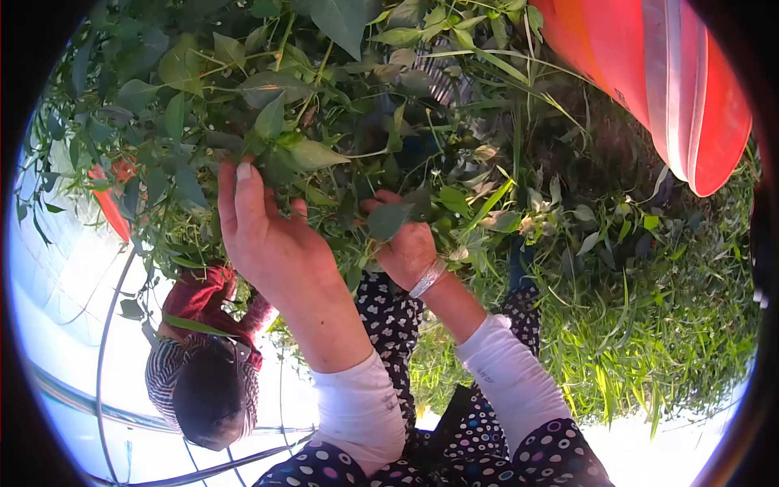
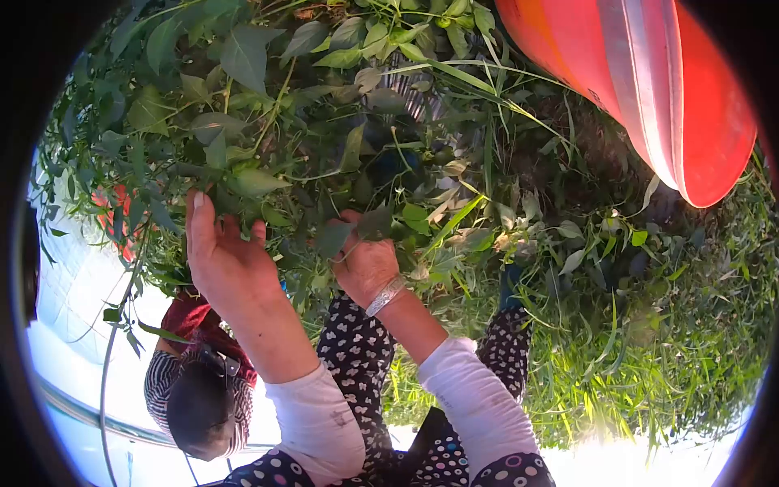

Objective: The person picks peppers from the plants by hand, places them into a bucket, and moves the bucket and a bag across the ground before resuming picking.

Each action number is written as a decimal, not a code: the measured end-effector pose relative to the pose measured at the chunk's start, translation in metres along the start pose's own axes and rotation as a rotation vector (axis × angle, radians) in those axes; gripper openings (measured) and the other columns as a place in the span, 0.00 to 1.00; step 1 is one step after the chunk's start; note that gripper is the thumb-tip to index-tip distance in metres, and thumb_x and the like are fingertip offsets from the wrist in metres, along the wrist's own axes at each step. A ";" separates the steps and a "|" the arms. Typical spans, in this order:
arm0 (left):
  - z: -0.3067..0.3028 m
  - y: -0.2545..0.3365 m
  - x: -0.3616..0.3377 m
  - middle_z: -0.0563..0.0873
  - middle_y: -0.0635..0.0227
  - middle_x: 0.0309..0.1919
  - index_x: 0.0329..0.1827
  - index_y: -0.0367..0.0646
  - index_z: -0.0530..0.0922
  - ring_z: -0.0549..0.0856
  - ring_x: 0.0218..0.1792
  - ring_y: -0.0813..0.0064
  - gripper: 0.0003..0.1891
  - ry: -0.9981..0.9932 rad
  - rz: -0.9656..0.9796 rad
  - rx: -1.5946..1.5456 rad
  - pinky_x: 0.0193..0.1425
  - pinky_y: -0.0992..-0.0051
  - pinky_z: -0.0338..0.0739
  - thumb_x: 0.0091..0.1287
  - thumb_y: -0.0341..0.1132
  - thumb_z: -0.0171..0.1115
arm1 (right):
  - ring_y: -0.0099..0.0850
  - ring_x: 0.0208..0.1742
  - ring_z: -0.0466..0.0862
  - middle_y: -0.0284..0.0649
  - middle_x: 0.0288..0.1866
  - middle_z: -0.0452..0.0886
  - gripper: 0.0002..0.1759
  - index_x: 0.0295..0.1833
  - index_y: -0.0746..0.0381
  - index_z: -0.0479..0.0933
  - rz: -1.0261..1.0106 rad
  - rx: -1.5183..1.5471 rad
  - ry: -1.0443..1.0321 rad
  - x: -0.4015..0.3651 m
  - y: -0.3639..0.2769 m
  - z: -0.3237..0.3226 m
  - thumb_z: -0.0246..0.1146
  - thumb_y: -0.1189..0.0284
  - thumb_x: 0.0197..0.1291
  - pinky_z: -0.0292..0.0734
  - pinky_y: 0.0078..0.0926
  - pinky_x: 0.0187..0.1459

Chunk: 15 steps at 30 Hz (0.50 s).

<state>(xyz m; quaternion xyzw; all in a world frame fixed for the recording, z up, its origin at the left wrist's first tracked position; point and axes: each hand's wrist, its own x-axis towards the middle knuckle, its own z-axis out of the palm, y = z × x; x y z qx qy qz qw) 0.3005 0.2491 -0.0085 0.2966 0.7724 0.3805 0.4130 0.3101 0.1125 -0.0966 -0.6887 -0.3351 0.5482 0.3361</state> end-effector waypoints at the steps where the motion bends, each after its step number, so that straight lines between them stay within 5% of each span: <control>1: 0.001 -0.001 0.000 0.78 0.69 0.47 0.61 0.40 0.67 0.73 0.45 0.79 0.28 -0.042 0.019 0.016 0.38 0.72 0.60 0.58 0.39 0.62 | 0.47 0.50 0.76 0.50 0.50 0.75 0.23 0.51 0.61 0.74 0.015 0.053 -0.023 -0.005 0.000 0.001 0.58 0.78 0.43 0.72 0.38 0.50; 5: 0.009 -0.001 -0.007 0.78 0.69 0.46 0.61 0.39 0.66 0.73 0.45 0.80 0.29 0.044 0.020 0.069 0.39 0.73 0.60 0.57 0.37 0.63 | 0.47 0.49 0.77 0.50 0.49 0.76 0.23 0.51 0.61 0.74 0.052 0.117 -0.118 -0.016 0.001 0.004 0.56 0.78 0.43 0.73 0.38 0.50; 7: 0.006 -0.001 -0.006 0.76 0.70 0.47 0.62 0.39 0.65 0.73 0.45 0.80 0.30 -0.074 -0.005 0.104 0.40 0.73 0.61 0.56 0.35 0.63 | 0.47 0.50 0.76 0.49 0.49 0.76 0.24 0.50 0.61 0.74 0.139 0.016 -0.200 -0.020 0.004 0.006 0.54 0.78 0.42 0.73 0.38 0.50; 10: 0.010 -0.003 -0.006 0.75 0.70 0.50 0.63 0.39 0.64 0.73 0.45 0.80 0.30 -0.008 -0.001 -0.010 0.41 0.74 0.60 0.56 0.32 0.62 | 0.46 0.50 0.76 0.47 0.49 0.77 0.25 0.51 0.60 0.74 -0.004 0.045 -0.077 -0.005 0.015 -0.009 0.55 0.80 0.41 0.72 0.37 0.51; 15: 0.008 0.007 -0.011 0.74 0.71 0.50 0.64 0.39 0.63 0.73 0.46 0.80 0.30 -0.035 -0.006 -0.080 0.43 0.72 0.63 0.57 0.30 0.61 | 0.45 0.54 0.72 0.47 0.54 0.72 0.25 0.51 0.64 0.72 -0.080 -0.382 0.359 0.034 -0.006 -0.086 0.58 0.82 0.42 0.69 0.39 0.53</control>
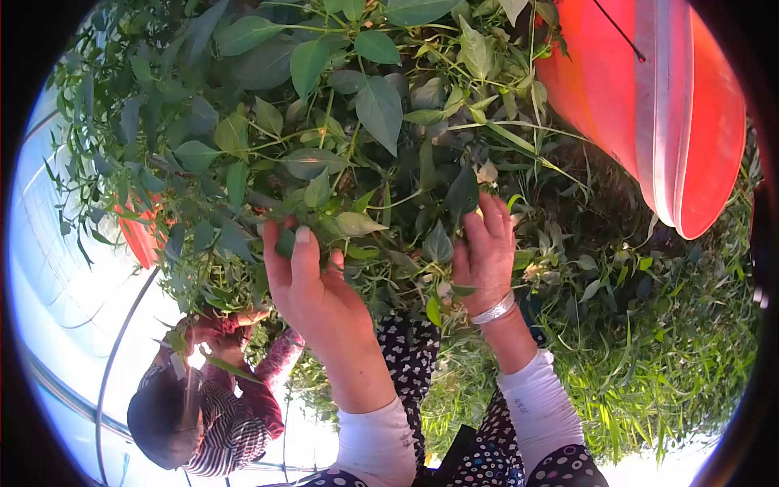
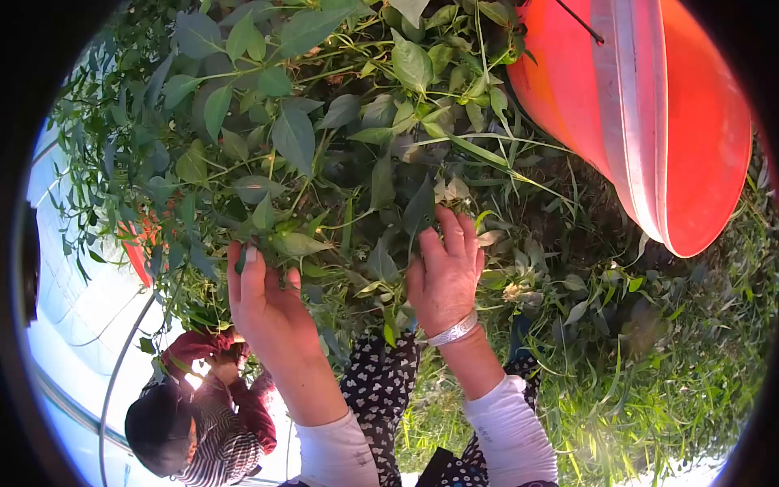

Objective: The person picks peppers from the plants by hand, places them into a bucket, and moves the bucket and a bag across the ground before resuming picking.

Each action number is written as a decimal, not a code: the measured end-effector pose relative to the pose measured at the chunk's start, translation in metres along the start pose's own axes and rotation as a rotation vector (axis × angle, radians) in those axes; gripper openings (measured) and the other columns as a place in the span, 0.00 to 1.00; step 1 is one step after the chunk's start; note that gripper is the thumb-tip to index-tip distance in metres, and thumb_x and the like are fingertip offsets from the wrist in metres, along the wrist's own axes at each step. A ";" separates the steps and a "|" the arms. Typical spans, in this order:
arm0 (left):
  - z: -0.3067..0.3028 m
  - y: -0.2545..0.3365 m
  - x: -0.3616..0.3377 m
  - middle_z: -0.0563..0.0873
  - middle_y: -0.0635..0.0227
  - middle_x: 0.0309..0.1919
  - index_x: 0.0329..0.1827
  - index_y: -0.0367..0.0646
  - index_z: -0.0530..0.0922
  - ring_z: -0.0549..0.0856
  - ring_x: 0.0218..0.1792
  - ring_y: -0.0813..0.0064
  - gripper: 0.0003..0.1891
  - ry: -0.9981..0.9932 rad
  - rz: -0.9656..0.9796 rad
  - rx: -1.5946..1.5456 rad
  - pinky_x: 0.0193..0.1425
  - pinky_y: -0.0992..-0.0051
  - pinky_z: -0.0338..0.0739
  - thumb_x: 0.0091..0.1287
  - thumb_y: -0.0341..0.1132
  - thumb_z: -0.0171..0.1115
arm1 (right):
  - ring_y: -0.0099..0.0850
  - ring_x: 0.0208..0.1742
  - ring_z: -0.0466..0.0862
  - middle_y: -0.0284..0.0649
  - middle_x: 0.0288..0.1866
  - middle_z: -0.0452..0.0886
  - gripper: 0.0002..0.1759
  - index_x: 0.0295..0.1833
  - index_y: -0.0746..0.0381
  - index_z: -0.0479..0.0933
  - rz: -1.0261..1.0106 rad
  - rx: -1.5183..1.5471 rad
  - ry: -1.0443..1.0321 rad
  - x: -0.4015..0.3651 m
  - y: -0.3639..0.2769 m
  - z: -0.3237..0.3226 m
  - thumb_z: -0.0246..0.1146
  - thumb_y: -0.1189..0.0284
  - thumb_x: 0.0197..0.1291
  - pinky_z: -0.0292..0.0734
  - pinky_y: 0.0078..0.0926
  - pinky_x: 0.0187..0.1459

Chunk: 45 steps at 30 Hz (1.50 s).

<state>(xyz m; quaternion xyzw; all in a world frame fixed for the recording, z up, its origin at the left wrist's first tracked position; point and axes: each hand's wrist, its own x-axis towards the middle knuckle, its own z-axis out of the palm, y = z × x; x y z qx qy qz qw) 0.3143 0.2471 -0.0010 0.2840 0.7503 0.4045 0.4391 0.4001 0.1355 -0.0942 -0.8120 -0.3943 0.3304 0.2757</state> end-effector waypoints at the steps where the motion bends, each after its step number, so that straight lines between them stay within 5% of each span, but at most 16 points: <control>1: -0.001 -0.001 0.000 0.74 0.71 0.50 0.64 0.39 0.63 0.73 0.46 0.79 0.30 0.002 -0.015 -0.005 0.43 0.73 0.64 0.57 0.31 0.61 | 0.45 0.54 0.72 0.48 0.54 0.72 0.25 0.52 0.64 0.72 -0.008 0.072 0.071 0.014 0.004 -0.007 0.58 0.83 0.41 0.68 0.39 0.54; 3: 0.001 0.001 0.004 0.74 0.71 0.50 0.64 0.40 0.63 0.74 0.47 0.79 0.30 -0.008 -0.005 -0.027 0.43 0.73 0.64 0.57 0.31 0.61 | 0.46 0.48 0.78 0.48 0.51 0.75 0.22 0.54 0.66 0.71 -0.002 0.490 0.151 0.048 0.001 -0.013 0.56 0.84 0.49 0.70 0.34 0.54; 5: 0.000 0.004 0.005 0.74 0.71 0.50 0.63 0.40 0.64 0.74 0.49 0.78 0.29 -0.004 -0.049 -0.068 0.44 0.74 0.65 0.57 0.32 0.62 | 0.42 0.45 0.80 0.47 0.52 0.76 0.20 0.57 0.62 0.70 0.270 1.132 0.044 0.086 -0.017 -0.023 0.57 0.75 0.57 0.72 0.30 0.51; 6: 0.002 0.006 0.005 0.74 0.71 0.50 0.62 0.41 0.65 0.74 0.49 0.78 0.28 -0.013 -0.050 -0.074 0.44 0.74 0.65 0.57 0.32 0.62 | 0.42 0.45 0.80 0.47 0.52 0.76 0.20 0.57 0.62 0.70 0.263 1.132 0.045 0.107 -0.014 -0.020 0.57 0.75 0.57 0.72 0.30 0.51; 8: 0.004 0.009 0.006 0.74 0.71 0.49 0.61 0.41 0.66 0.74 0.49 0.78 0.27 -0.019 -0.047 -0.094 0.43 0.74 0.65 0.57 0.32 0.62 | 0.36 0.48 0.78 0.45 0.54 0.75 0.24 0.59 0.60 0.68 0.697 1.683 -0.443 0.150 -0.004 -0.012 0.57 0.62 0.59 0.72 0.29 0.47; 11: 0.008 0.017 0.007 0.74 0.71 0.49 0.60 0.41 0.67 0.73 0.49 0.78 0.26 -0.030 -0.053 -0.121 0.43 0.74 0.65 0.57 0.33 0.62 | 0.33 0.51 0.75 0.45 0.54 0.74 0.31 0.60 0.61 0.66 0.911 1.617 -0.176 0.181 -0.014 0.026 0.60 0.55 0.55 0.71 0.30 0.45; 15: 0.010 0.026 0.012 0.76 0.67 0.50 0.62 0.39 0.66 0.77 0.47 0.74 0.25 -0.042 -0.052 -0.123 0.37 0.79 0.68 0.62 0.36 0.59 | 0.35 0.44 0.77 0.38 0.50 0.76 0.23 0.58 0.55 0.70 0.667 1.800 -0.205 0.232 -0.002 0.052 0.56 0.56 0.60 0.71 0.32 0.47; 17: 0.015 0.035 0.013 0.76 0.67 0.50 0.62 0.39 0.66 0.77 0.46 0.73 0.25 -0.042 -0.070 -0.131 0.38 0.79 0.69 0.62 0.36 0.59 | 0.36 0.41 0.78 0.39 0.49 0.77 0.24 0.58 0.56 0.70 0.646 1.544 -0.094 0.254 -0.020 0.061 0.54 0.54 0.61 0.72 0.35 0.44; 18: 0.016 0.039 0.014 0.76 0.66 0.50 0.61 0.39 0.66 0.77 0.46 0.73 0.25 -0.037 -0.082 -0.130 0.38 0.78 0.69 0.62 0.36 0.59 | 0.37 0.42 0.79 0.41 0.49 0.77 0.23 0.58 0.57 0.70 0.756 0.903 -0.092 0.256 -0.056 0.025 0.53 0.57 0.62 0.73 0.33 0.43; 20: 0.012 0.042 0.018 0.76 0.68 0.50 0.61 0.39 0.67 0.76 0.46 0.76 0.26 -0.037 -0.107 -0.175 0.39 0.77 0.69 0.60 0.35 0.61 | 0.33 0.43 0.78 0.40 0.43 0.80 0.23 0.56 0.59 0.71 0.276 0.193 -0.266 0.273 -0.046 0.033 0.57 0.58 0.59 0.71 0.30 0.43; 22: 0.007 0.046 0.022 0.76 0.69 0.51 0.61 0.40 0.67 0.75 0.46 0.79 0.27 -0.034 -0.132 -0.213 0.39 0.76 0.68 0.58 0.34 0.63 | 0.32 0.41 0.78 0.42 0.40 0.80 0.22 0.56 0.57 0.72 0.118 0.298 -0.143 0.270 -0.044 0.036 0.60 0.61 0.57 0.72 0.30 0.42; 27: 0.004 0.054 0.027 0.79 0.67 0.46 0.60 0.41 0.68 0.79 0.39 0.74 0.24 -0.006 -0.167 -0.207 0.34 0.79 0.71 0.61 0.35 0.59 | 0.31 0.40 0.78 0.33 0.43 0.78 0.25 0.55 0.52 0.71 0.474 1.704 0.080 0.239 0.000 0.037 0.59 0.53 0.54 0.70 0.35 0.46; 36: -0.020 0.059 0.037 0.82 0.61 0.45 0.60 0.38 0.68 0.83 0.46 0.66 0.23 -0.387 -0.242 -0.040 0.37 0.82 0.75 0.62 0.36 0.56 | 0.39 0.54 0.73 0.38 0.53 0.74 0.24 0.56 0.54 0.69 0.611 1.428 -0.002 0.315 -0.082 0.009 0.46 0.51 0.64 0.69 0.44 0.49; 40: -0.027 0.067 0.036 0.81 0.59 0.47 0.61 0.36 0.67 0.82 0.48 0.63 0.25 -0.474 -0.150 -0.113 0.41 0.80 0.74 0.61 0.36 0.56 | 0.40 0.52 0.74 0.41 0.53 0.73 0.23 0.55 0.59 0.69 0.298 1.916 -0.053 0.279 -0.090 0.016 0.52 0.55 0.62 0.71 0.44 0.51; 43: -0.025 0.072 0.032 0.80 0.57 0.50 0.61 0.36 0.67 0.81 0.50 0.62 0.27 -0.542 -0.140 -0.182 0.43 0.78 0.73 0.59 0.36 0.58 | 0.40 0.55 0.73 0.43 0.56 0.72 0.23 0.56 0.62 0.68 0.288 1.883 -0.160 0.255 -0.097 0.012 0.53 0.57 0.62 0.70 0.45 0.56; 45: -0.027 0.074 0.027 0.79 0.59 0.51 0.61 0.35 0.67 0.77 0.55 0.65 0.28 -0.661 -0.073 -0.257 0.46 0.76 0.69 0.56 0.31 0.61 | 0.40 0.53 0.74 0.41 0.54 0.74 0.22 0.59 0.56 0.67 -0.038 1.366 -0.417 0.237 -0.098 0.015 0.53 0.58 0.63 0.68 0.47 0.56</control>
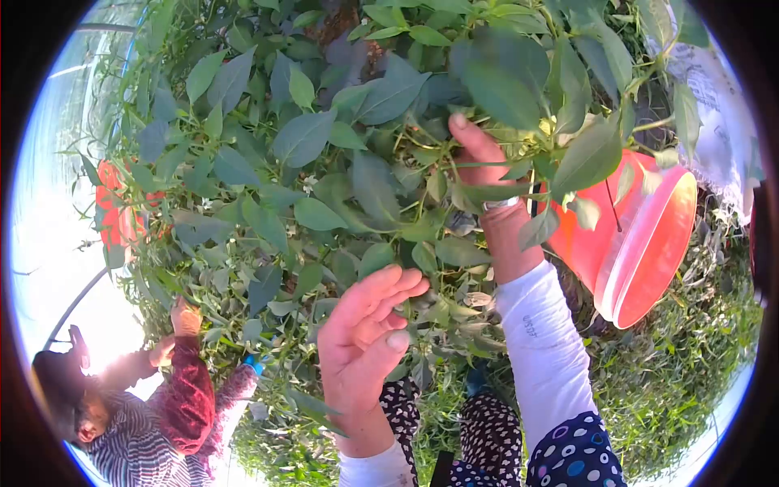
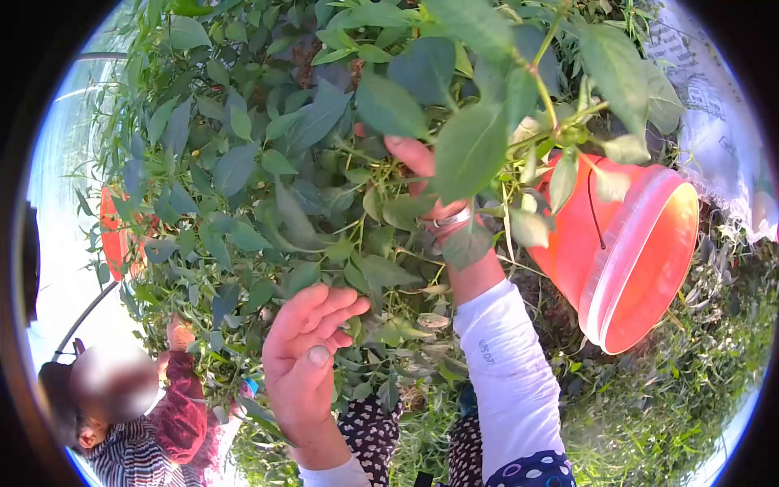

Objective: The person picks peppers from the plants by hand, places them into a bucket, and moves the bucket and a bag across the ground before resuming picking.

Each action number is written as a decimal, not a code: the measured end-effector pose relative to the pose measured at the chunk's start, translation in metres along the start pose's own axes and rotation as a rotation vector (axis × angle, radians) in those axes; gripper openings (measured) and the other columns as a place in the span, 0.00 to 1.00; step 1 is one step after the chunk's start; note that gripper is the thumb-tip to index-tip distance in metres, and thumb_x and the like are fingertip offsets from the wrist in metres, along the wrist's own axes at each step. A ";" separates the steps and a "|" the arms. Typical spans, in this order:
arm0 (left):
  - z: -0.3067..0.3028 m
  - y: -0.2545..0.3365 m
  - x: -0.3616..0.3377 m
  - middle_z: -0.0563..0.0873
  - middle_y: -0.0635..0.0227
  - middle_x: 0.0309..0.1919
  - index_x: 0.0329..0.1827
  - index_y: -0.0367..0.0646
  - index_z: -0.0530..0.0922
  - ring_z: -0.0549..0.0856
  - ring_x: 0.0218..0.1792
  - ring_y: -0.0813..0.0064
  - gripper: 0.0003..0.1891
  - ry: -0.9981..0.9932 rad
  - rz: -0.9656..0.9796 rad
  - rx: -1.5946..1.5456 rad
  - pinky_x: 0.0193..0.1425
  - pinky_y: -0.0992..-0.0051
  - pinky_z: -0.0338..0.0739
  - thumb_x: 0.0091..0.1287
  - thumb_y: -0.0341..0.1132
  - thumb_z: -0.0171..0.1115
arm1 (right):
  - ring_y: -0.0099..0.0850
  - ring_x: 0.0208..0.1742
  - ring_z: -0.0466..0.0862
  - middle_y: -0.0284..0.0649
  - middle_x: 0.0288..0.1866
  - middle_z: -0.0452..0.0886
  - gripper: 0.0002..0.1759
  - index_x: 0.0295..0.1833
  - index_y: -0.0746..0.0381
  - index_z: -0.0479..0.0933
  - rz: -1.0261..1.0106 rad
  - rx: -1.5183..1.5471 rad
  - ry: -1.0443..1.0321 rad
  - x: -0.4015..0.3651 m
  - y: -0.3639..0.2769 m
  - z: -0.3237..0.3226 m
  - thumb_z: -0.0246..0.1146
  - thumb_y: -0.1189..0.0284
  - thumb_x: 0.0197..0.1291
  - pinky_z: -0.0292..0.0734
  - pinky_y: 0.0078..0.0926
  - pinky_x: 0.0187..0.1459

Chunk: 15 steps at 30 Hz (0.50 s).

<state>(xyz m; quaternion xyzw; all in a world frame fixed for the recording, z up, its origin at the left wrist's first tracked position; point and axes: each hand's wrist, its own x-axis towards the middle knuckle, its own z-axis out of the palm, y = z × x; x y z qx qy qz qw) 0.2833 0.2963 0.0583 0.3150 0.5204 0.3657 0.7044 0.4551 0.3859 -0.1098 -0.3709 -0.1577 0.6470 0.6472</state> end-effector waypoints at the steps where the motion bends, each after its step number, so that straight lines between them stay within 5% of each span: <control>1: 0.003 -0.004 -0.003 0.79 0.57 0.52 0.62 0.36 0.66 0.80 0.51 0.59 0.29 -0.003 0.071 0.049 0.44 0.79 0.72 0.55 0.33 0.62 | 0.39 0.52 0.75 0.40 0.53 0.74 0.21 0.59 0.54 0.67 -0.008 -0.186 -0.098 -0.010 0.003 0.005 0.53 0.58 0.63 0.68 0.47 0.56; 5: 0.018 -0.008 -0.008 0.75 0.59 0.56 0.59 0.36 0.67 0.77 0.53 0.66 0.34 0.192 0.297 0.367 0.47 0.76 0.72 0.46 0.28 0.69 | 0.38 0.49 0.77 0.39 0.53 0.75 0.25 0.58 0.57 0.69 -0.094 -0.226 -0.256 -0.037 0.014 0.048 0.58 0.56 0.58 0.70 0.44 0.54; 6: 0.024 -0.007 -0.006 0.75 0.59 0.56 0.59 0.36 0.67 0.77 0.53 0.66 0.34 0.183 0.293 0.375 0.47 0.76 0.72 0.46 0.28 0.69 | 0.38 0.51 0.76 0.39 0.53 0.75 0.26 0.58 0.56 0.69 -0.130 -0.422 -0.251 -0.044 0.016 0.054 0.59 0.57 0.55 0.70 0.44 0.53; 8: 0.030 -0.007 -0.004 0.75 0.61 0.53 0.59 0.38 0.66 0.76 0.50 0.70 0.34 0.523 0.342 0.440 0.49 0.75 0.72 0.46 0.29 0.69 | 0.39 0.54 0.73 0.39 0.53 0.73 0.27 0.57 0.53 0.70 -0.197 -0.810 -0.243 -0.055 0.019 0.068 0.61 0.58 0.50 0.68 0.43 0.52; 10: 0.031 -0.011 -0.003 0.75 0.63 0.50 0.61 0.39 0.64 0.76 0.47 0.72 0.33 0.541 0.377 0.368 0.51 0.73 0.72 0.49 0.26 0.67 | 0.39 0.58 0.71 0.39 0.54 0.71 0.29 0.56 0.51 0.70 -0.246 -1.202 -0.231 -0.069 0.014 0.076 0.62 0.60 0.44 0.67 0.43 0.51; 15: 0.034 -0.018 0.001 0.74 0.63 0.52 0.63 0.38 0.62 0.76 0.51 0.71 0.34 0.512 0.295 0.089 0.58 0.72 0.69 0.51 0.22 0.65 | 0.39 0.65 0.65 0.41 0.62 0.65 0.24 0.53 0.50 0.74 -0.125 -1.392 -0.199 -0.098 0.013 0.081 0.60 0.59 0.46 0.56 0.46 0.58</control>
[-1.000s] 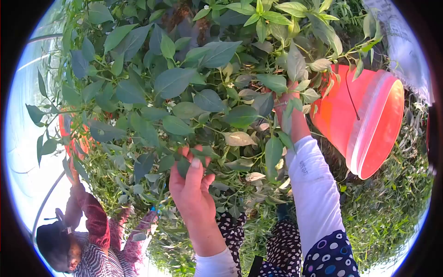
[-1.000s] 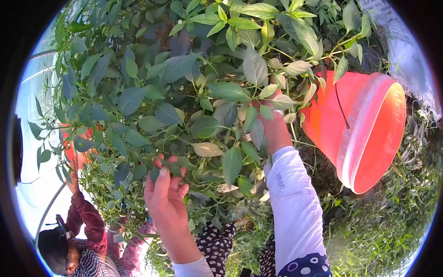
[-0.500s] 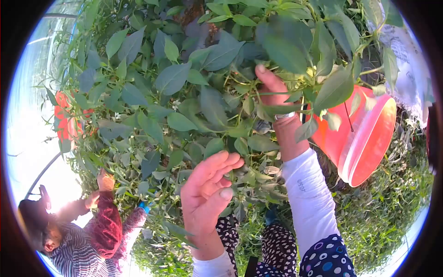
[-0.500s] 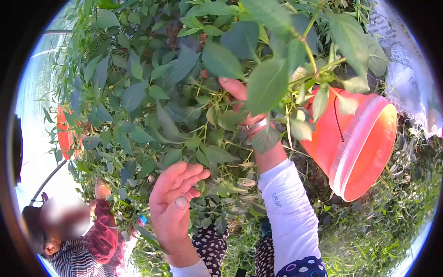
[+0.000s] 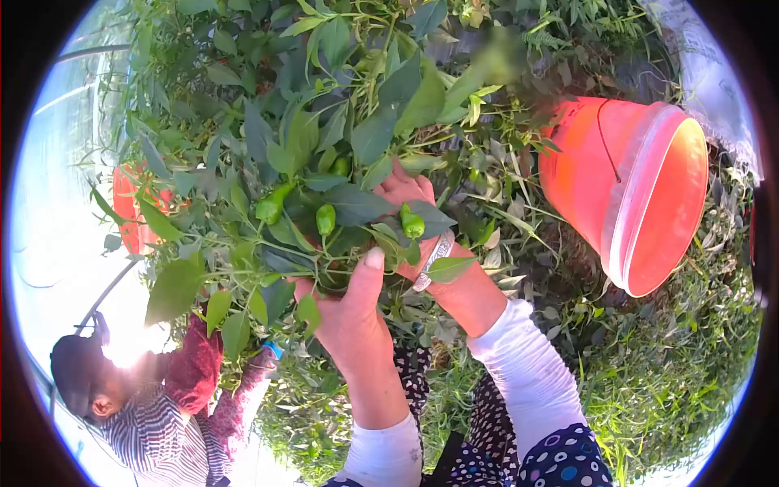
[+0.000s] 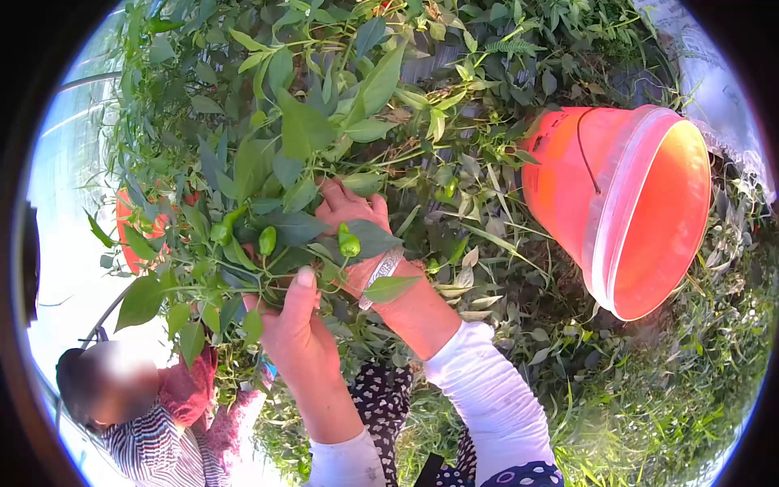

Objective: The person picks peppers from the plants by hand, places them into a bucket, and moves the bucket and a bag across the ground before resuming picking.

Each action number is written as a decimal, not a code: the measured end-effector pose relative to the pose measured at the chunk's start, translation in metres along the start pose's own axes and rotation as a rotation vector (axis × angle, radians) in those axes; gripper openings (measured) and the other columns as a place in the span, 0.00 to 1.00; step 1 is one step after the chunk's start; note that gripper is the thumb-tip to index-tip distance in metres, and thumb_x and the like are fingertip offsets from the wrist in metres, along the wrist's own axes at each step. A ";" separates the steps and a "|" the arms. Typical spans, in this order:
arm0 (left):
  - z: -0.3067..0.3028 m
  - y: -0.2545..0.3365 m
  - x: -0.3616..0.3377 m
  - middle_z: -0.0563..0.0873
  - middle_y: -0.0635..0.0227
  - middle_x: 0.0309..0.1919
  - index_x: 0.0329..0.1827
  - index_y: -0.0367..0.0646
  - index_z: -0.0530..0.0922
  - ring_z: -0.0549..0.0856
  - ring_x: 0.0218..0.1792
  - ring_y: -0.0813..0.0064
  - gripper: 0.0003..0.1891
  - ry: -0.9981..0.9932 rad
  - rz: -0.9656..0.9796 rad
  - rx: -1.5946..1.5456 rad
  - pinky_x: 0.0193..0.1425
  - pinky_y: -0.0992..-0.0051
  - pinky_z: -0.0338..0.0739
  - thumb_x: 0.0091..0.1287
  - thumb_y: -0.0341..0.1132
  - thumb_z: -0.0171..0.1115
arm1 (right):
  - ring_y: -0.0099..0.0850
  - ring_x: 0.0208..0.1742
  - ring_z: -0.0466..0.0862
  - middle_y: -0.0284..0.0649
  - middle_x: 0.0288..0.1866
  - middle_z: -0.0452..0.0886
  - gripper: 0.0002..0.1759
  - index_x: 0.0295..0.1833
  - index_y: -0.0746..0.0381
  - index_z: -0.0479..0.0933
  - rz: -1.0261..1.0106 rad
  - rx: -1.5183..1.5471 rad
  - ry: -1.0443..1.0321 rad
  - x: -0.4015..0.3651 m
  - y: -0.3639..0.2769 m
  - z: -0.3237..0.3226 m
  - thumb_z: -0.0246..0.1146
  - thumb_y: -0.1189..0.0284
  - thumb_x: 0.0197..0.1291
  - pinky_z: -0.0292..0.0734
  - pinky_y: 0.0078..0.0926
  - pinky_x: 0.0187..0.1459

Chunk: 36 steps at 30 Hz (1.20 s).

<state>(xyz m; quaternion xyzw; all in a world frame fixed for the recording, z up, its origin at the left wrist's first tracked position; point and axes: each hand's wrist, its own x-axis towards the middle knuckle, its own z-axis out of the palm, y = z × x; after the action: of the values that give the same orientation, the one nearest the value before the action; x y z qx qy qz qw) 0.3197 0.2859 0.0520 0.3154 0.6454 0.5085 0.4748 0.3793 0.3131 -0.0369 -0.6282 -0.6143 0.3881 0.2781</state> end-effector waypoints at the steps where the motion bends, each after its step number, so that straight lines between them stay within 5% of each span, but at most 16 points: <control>1: -0.001 -0.002 0.000 0.75 0.63 0.52 0.64 0.37 0.61 0.75 0.52 0.71 0.35 -0.038 -0.032 -0.005 0.59 0.71 0.68 0.51 0.22 0.65 | 0.39 0.65 0.65 0.41 0.62 0.65 0.24 0.53 0.50 0.74 0.001 0.022 -0.007 -0.005 0.002 0.003 0.60 0.59 0.46 0.56 0.46 0.58; 3: 0.001 -0.001 0.000 0.74 0.62 0.53 0.64 0.36 0.61 0.74 0.54 0.71 0.35 -0.005 -0.033 0.030 0.61 0.70 0.66 0.51 0.22 0.65 | 0.38 0.67 0.64 0.42 0.67 0.61 0.26 0.55 0.52 0.73 -0.013 0.432 0.002 -0.016 0.013 -0.004 0.59 0.60 0.47 0.57 0.45 0.58; 7: -0.001 0.000 0.007 0.75 0.63 0.53 0.61 0.35 0.65 0.75 0.52 0.71 0.33 -0.103 -0.125 0.041 0.60 0.69 0.67 0.49 0.22 0.67 | 0.40 0.70 0.59 0.41 0.68 0.59 0.31 0.61 0.63 0.66 -0.131 -0.149 -0.282 -0.018 0.008 -0.013 0.56 0.62 0.51 0.53 0.50 0.63; 9: -0.003 0.000 0.006 0.75 0.63 0.52 0.60 0.35 0.66 0.75 0.52 0.71 0.32 -0.082 -0.213 0.101 0.60 0.69 0.68 0.49 0.23 0.67 | 0.41 0.71 0.55 0.42 0.68 0.59 0.30 0.63 0.64 0.63 -0.105 -0.162 -0.451 -0.019 0.007 -0.015 0.54 0.64 0.53 0.51 0.53 0.65; 11: -0.009 -0.010 0.011 0.76 0.63 0.51 0.59 0.35 0.66 0.76 0.51 0.71 0.31 -0.195 -0.211 0.112 0.60 0.69 0.68 0.50 0.22 0.67 | 0.41 0.72 0.53 0.44 0.67 0.59 0.32 0.64 0.64 0.61 -0.118 0.033 -0.315 -0.026 0.014 -0.004 0.54 0.65 0.53 0.52 0.53 0.66; 13: -0.006 -0.015 0.013 0.77 0.62 0.51 0.58 0.36 0.68 0.76 0.52 0.69 0.27 -0.008 -0.225 0.024 0.58 0.69 0.70 0.54 0.21 0.63 | 0.43 0.72 0.53 0.45 0.67 0.59 0.32 0.65 0.64 0.60 -0.143 0.016 -0.397 -0.027 0.008 -0.017 0.55 0.66 0.53 0.52 0.51 0.66; 15: -0.009 -0.015 0.019 0.78 0.64 0.48 0.55 0.36 0.70 0.77 0.48 0.70 0.23 -0.046 -0.268 -0.070 0.55 0.69 0.73 0.55 0.23 0.63 | 0.45 0.71 0.53 0.44 0.67 0.59 0.32 0.64 0.64 0.61 -0.197 -0.004 -0.356 -0.027 0.008 -0.020 0.55 0.67 0.52 0.56 0.48 0.66; 19: -0.020 -0.027 0.022 0.77 0.63 0.50 0.56 0.37 0.70 0.78 0.49 0.68 0.21 0.009 -0.300 -0.102 0.55 0.67 0.73 0.58 0.26 0.60 | 0.43 0.68 0.58 0.43 0.67 0.58 0.32 0.63 0.60 0.62 -0.232 -0.193 -0.086 -0.024 0.021 0.006 0.58 0.67 0.50 0.62 0.44 0.62; 24: -0.017 -0.022 0.024 0.79 0.63 0.48 0.54 0.39 0.72 0.78 0.49 0.68 0.17 0.024 -0.413 -0.313 0.56 0.67 0.73 0.60 0.26 0.56 | 0.48 0.65 0.63 0.48 0.61 0.67 0.26 0.59 0.58 0.69 -0.207 0.023 0.191 -0.036 0.016 -0.011 0.57 0.64 0.53 0.67 0.41 0.58; 29: -0.036 -0.043 0.021 0.79 0.63 0.48 0.54 0.38 0.72 0.79 0.49 0.68 0.17 -0.085 -0.465 -0.320 0.55 0.67 0.74 0.60 0.26 0.56 | 0.45 0.65 0.63 0.48 0.63 0.66 0.26 0.60 0.61 0.68 -0.120 0.006 -0.050 -0.047 0.016 0.005 0.55 0.64 0.55 0.64 0.40 0.62; 30: -0.036 -0.043 0.020 0.79 0.62 0.48 0.53 0.38 0.73 0.79 0.48 0.69 0.17 -0.089 -0.494 -0.283 0.54 0.67 0.74 0.60 0.26 0.57 | 0.45 0.65 0.64 0.49 0.62 0.66 0.26 0.60 0.62 0.67 0.060 0.441 -0.029 -0.048 0.012 0.006 0.53 0.64 0.56 0.63 0.40 0.62; 33: -0.039 -0.030 0.021 0.80 0.62 0.46 0.52 0.37 0.74 0.80 0.46 0.68 0.17 -0.091 -0.518 -0.127 0.52 0.67 0.75 0.58 0.25 0.59 | 0.46 0.64 0.65 0.51 0.62 0.65 0.28 0.62 0.64 0.63 -0.039 0.431 -0.066 -0.045 0.015 -0.004 0.56 0.69 0.55 0.62 0.41 0.63; 35: -0.033 -0.029 0.019 0.82 0.68 0.38 0.43 0.37 0.77 0.80 0.35 0.78 0.09 -0.062 -0.487 -0.360 0.39 0.76 0.75 0.59 0.27 0.62 | 0.47 0.63 0.66 0.52 0.61 0.66 0.30 0.62 0.65 0.63 -0.199 0.216 -0.094 -0.047 0.021 -0.022 0.58 0.76 0.50 0.61 0.42 0.63; 36: -0.038 -0.034 0.016 0.82 0.66 0.40 0.46 0.37 0.76 0.80 0.39 0.76 0.11 -0.055 -0.497 -0.398 0.43 0.75 0.75 0.61 0.26 0.60 | 0.48 0.63 0.66 0.52 0.59 0.67 0.30 0.61 0.66 0.64 -0.244 0.155 -0.114 -0.048 0.024 -0.035 0.59 0.79 0.47 0.60 0.42 0.63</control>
<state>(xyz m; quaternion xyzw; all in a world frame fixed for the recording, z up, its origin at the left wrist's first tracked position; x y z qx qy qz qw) 0.2809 0.2766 0.0166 0.0624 0.5773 0.4845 0.6543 0.4245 0.2680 -0.0308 -0.5023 -0.6692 0.4328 0.3357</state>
